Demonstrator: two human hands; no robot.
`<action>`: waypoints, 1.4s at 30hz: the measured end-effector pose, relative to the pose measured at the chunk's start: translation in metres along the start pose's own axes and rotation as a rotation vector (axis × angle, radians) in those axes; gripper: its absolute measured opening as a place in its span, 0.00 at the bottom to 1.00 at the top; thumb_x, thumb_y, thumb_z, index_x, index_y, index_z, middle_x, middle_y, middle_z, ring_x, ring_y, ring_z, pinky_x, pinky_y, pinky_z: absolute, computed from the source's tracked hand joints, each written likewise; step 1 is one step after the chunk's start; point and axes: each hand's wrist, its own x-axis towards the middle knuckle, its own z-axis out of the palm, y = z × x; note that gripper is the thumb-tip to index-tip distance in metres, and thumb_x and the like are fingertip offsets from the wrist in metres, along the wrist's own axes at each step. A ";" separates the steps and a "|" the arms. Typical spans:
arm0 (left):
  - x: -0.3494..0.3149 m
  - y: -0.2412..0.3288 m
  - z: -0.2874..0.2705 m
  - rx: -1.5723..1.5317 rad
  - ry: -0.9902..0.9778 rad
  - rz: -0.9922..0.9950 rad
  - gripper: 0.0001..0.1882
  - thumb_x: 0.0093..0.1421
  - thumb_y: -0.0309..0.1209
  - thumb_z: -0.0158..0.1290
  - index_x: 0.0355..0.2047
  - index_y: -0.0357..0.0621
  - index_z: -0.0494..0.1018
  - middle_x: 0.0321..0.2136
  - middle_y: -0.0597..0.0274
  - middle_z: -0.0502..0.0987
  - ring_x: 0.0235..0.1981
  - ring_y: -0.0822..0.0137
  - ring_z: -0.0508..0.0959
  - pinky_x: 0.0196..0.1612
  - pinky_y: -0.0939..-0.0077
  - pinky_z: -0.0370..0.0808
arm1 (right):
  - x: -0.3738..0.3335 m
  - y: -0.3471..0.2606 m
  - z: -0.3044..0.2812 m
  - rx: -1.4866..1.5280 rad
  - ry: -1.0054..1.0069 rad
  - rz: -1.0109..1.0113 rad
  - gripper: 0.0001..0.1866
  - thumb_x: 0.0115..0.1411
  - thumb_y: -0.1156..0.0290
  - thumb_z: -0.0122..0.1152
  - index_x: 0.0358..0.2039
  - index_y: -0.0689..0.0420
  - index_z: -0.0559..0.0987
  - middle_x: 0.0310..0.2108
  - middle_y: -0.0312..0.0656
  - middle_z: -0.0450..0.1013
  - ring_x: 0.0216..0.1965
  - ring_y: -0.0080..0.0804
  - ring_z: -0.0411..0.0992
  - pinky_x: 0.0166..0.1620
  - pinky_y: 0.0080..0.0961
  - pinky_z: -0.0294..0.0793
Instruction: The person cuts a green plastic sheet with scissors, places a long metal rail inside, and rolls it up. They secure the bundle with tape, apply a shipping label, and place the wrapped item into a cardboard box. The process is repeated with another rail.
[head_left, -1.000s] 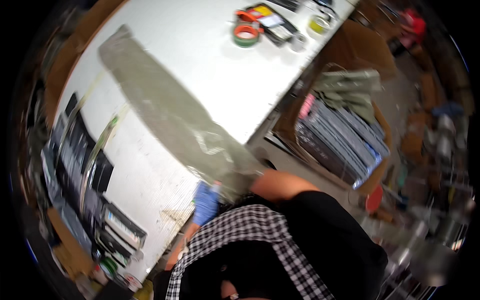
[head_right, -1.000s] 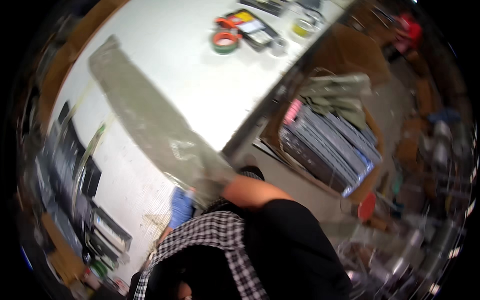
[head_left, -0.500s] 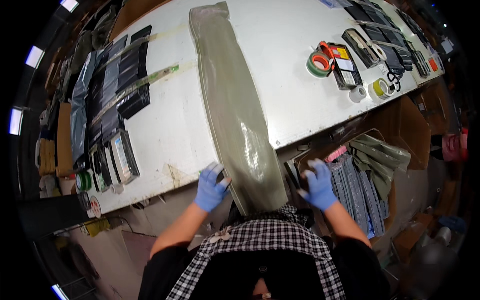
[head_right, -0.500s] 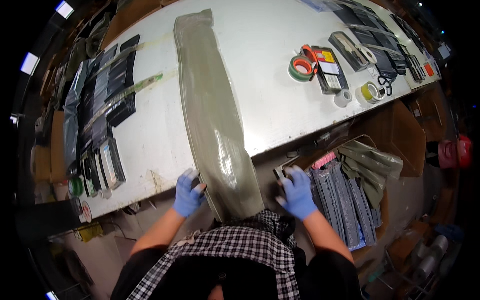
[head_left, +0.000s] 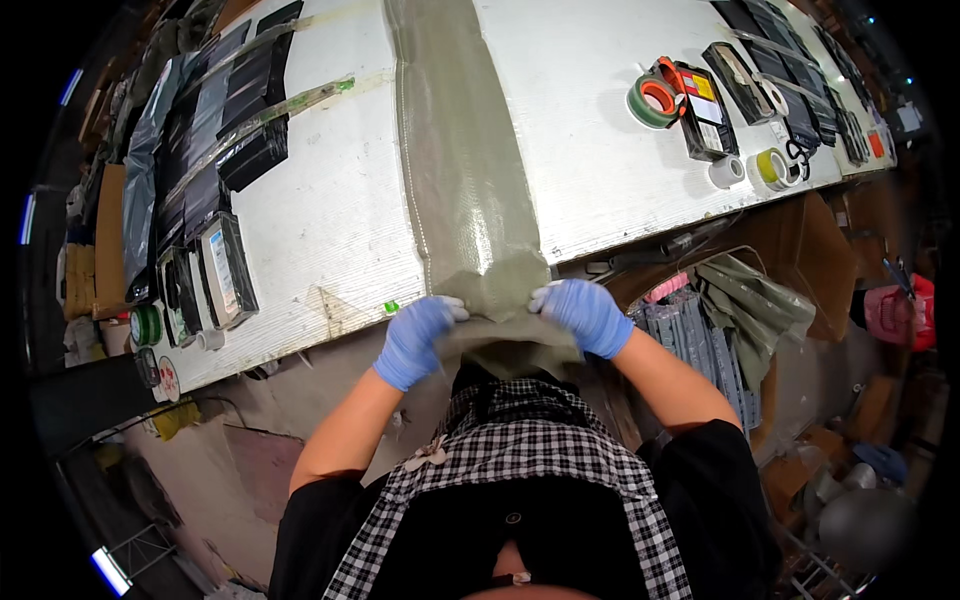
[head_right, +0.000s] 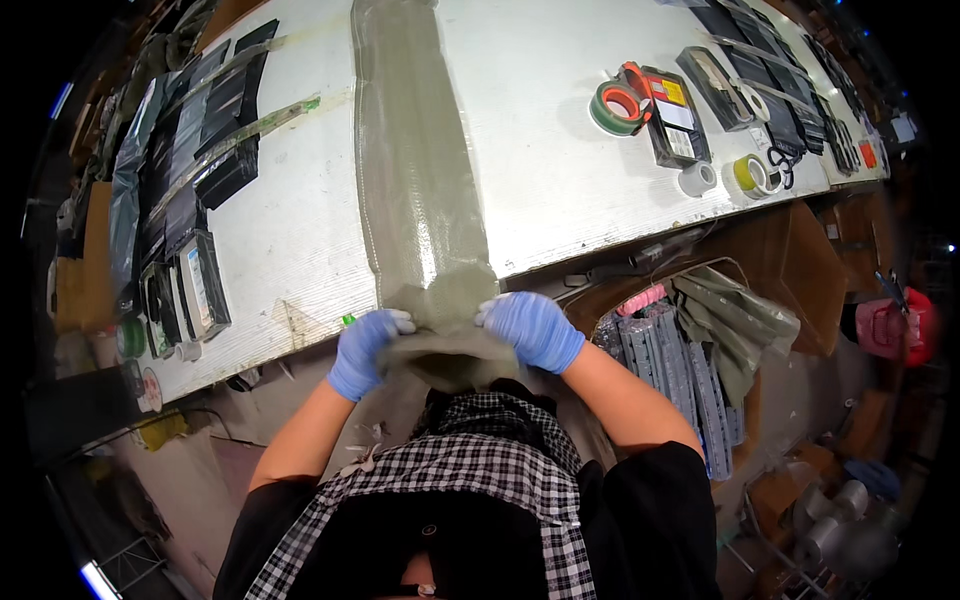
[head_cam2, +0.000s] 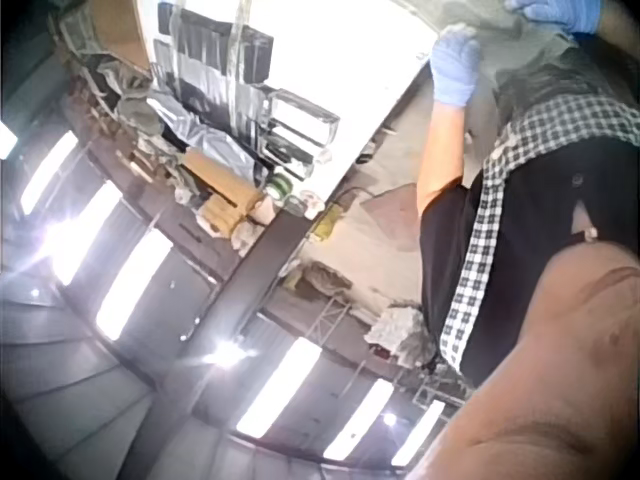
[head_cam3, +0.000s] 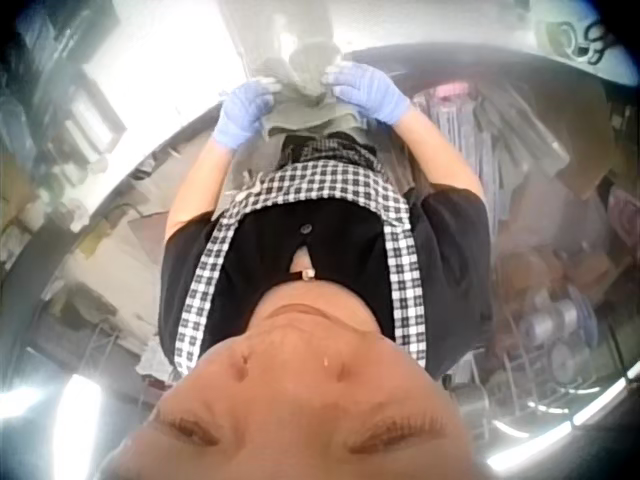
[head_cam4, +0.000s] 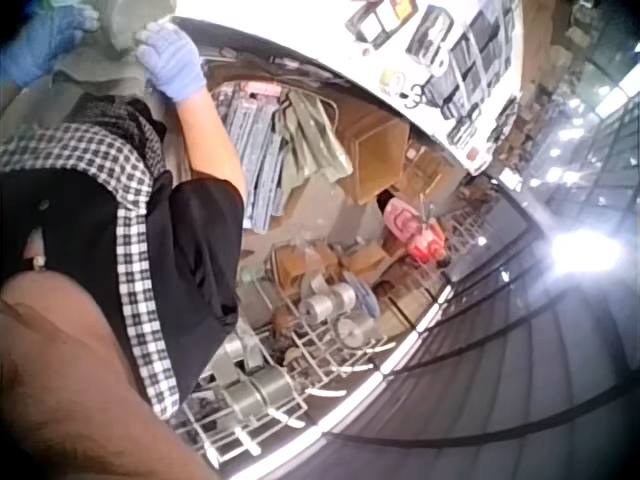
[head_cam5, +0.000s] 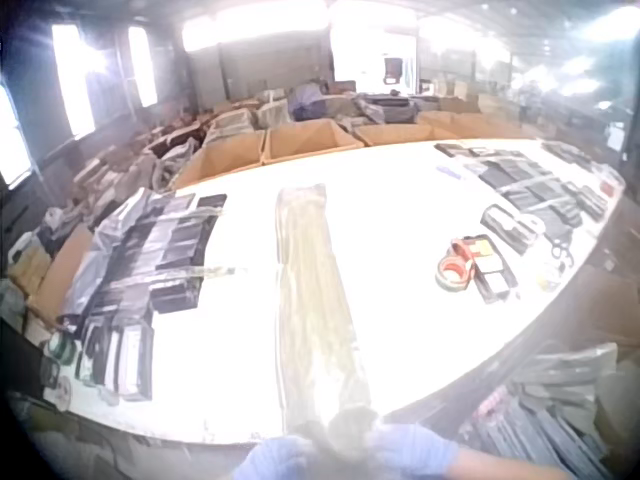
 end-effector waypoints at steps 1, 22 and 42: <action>0.000 0.000 -0.004 0.083 0.003 -0.210 0.08 0.59 0.27 0.51 0.39 0.45 0.73 0.33 0.55 0.77 0.38 0.60 0.76 0.41 0.69 0.75 | 0.007 -0.002 0.000 0.054 -0.010 0.092 0.09 0.50 0.74 0.59 0.34 0.55 0.76 0.32 0.47 0.76 0.34 0.41 0.75 0.38 0.35 0.77; 0.015 0.014 0.065 -0.601 0.543 -0.843 0.15 0.71 0.36 0.39 0.40 0.38 0.70 0.30 0.63 0.71 0.33 0.72 0.68 0.37 0.73 0.70 | 0.044 -0.024 0.049 -0.078 0.208 0.960 0.17 0.67 0.57 0.42 0.34 0.57 0.71 0.28 0.58 0.72 0.33 0.60 0.71 0.38 0.50 0.70; -0.044 0.093 0.061 0.633 0.482 0.093 0.10 0.56 0.26 0.57 0.39 0.44 0.73 0.29 0.59 0.72 0.30 0.64 0.71 0.34 0.67 0.69 | -0.046 -0.052 0.066 0.277 0.077 1.074 0.18 0.66 0.55 0.47 0.35 0.59 0.73 0.31 0.58 0.74 0.36 0.60 0.71 0.41 0.48 0.70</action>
